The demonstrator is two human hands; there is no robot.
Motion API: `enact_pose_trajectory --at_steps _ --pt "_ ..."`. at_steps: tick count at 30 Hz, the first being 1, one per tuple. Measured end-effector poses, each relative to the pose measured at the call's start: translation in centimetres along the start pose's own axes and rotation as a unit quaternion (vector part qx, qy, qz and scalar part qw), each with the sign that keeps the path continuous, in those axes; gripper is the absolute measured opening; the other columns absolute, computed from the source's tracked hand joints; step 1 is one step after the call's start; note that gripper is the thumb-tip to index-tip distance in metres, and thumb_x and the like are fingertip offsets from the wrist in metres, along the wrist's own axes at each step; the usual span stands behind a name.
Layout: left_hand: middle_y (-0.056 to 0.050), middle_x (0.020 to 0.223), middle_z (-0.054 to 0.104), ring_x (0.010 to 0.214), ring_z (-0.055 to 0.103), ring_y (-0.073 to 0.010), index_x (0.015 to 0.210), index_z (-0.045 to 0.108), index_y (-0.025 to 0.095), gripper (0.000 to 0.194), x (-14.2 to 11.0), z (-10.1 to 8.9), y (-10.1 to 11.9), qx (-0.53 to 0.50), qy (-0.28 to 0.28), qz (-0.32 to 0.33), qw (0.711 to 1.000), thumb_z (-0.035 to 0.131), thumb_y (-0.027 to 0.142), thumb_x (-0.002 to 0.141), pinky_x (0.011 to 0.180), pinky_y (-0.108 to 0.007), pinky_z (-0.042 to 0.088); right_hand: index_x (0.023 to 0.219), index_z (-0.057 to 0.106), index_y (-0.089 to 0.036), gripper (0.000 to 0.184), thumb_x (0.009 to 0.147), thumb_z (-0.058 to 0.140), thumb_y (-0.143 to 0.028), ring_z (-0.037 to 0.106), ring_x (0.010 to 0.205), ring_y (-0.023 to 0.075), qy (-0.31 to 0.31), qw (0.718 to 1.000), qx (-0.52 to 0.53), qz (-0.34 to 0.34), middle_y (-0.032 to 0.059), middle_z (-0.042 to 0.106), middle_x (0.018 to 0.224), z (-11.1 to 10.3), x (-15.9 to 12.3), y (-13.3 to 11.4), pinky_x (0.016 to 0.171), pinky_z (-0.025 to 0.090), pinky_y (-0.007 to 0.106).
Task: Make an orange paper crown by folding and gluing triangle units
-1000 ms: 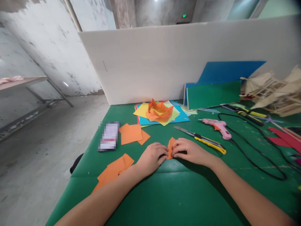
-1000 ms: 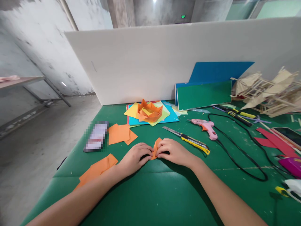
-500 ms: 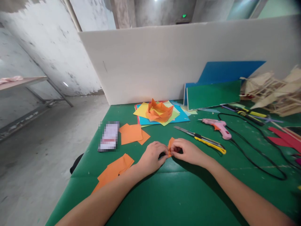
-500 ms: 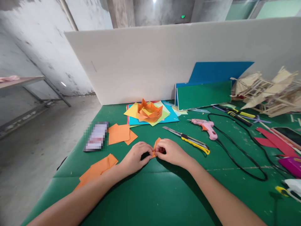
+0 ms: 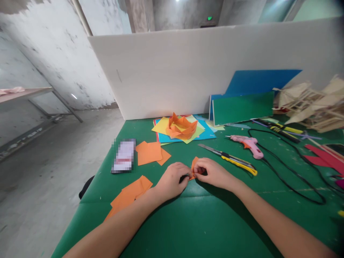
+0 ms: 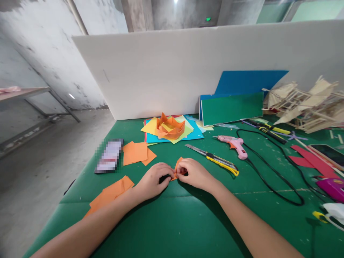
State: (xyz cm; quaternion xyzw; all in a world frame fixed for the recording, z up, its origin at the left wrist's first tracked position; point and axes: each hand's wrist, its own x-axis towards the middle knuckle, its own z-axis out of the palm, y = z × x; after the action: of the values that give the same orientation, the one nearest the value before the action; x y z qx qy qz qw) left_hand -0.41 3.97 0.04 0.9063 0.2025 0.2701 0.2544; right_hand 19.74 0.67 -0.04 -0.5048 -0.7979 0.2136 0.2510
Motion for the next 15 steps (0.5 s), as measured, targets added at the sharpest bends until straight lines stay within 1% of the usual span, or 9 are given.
enact_pose_trajectory --at_steps 3,5,11,15 --pt "-0.004 0.090 0.069 0.091 0.061 -0.0186 0.087 0.063 0.019 0.029 -0.14 -0.11 0.06 0.013 -0.010 0.015 1.000 0.044 0.001 0.074 0.086 -0.035 0.047 0.068 0.054 -0.020 0.009 0.075 0.057 -0.016 0.050 0.067 0.0150 0.000 1.000 0.000 0.004 -0.0004 0.056 0.067 -0.03 -0.01 -0.10 0.058 0.036 0.025" --pt "-0.004 0.090 0.069 0.093 0.061 -0.0187 0.087 0.063 0.019 0.032 -0.22 -0.20 0.04 0.026 -0.023 0.028 0.999 0.042 0.000 0.072 0.088 -0.036 0.046 0.068 0.054 -0.020 0.009 0.076 0.057 -0.016 0.050 0.067 0.0147 0.000 1.000 0.000 0.006 -0.0007 0.056 0.067 -0.04 -0.02 -0.13 0.058 0.035 0.025" --pt "-0.006 0.094 0.069 0.100 0.060 -0.0215 0.082 0.062 0.017 0.026 -0.29 -0.44 -0.06 0.068 -0.046 0.068 0.994 0.044 0.002 0.071 0.091 -0.037 0.045 0.068 0.054 -0.020 0.010 0.075 0.057 -0.015 0.049 0.067 0.0143 0.005 1.000 -0.003 0.009 -0.0012 0.055 0.067 0.01 -0.02 -0.15 0.059 0.034 0.024" --pt "-0.006 0.097 0.069 0.103 0.059 -0.0222 0.081 0.061 0.018 0.026 -0.45 -0.51 -0.15 0.083 -0.052 0.073 0.993 0.043 0.002 0.071 0.093 -0.038 0.045 0.068 0.053 -0.020 0.010 0.075 0.057 -0.014 0.049 0.066 0.0139 0.005 1.000 0.003 0.008 -0.0013 0.055 0.067 0.09 -0.02 -0.07 0.058 0.035 0.024"
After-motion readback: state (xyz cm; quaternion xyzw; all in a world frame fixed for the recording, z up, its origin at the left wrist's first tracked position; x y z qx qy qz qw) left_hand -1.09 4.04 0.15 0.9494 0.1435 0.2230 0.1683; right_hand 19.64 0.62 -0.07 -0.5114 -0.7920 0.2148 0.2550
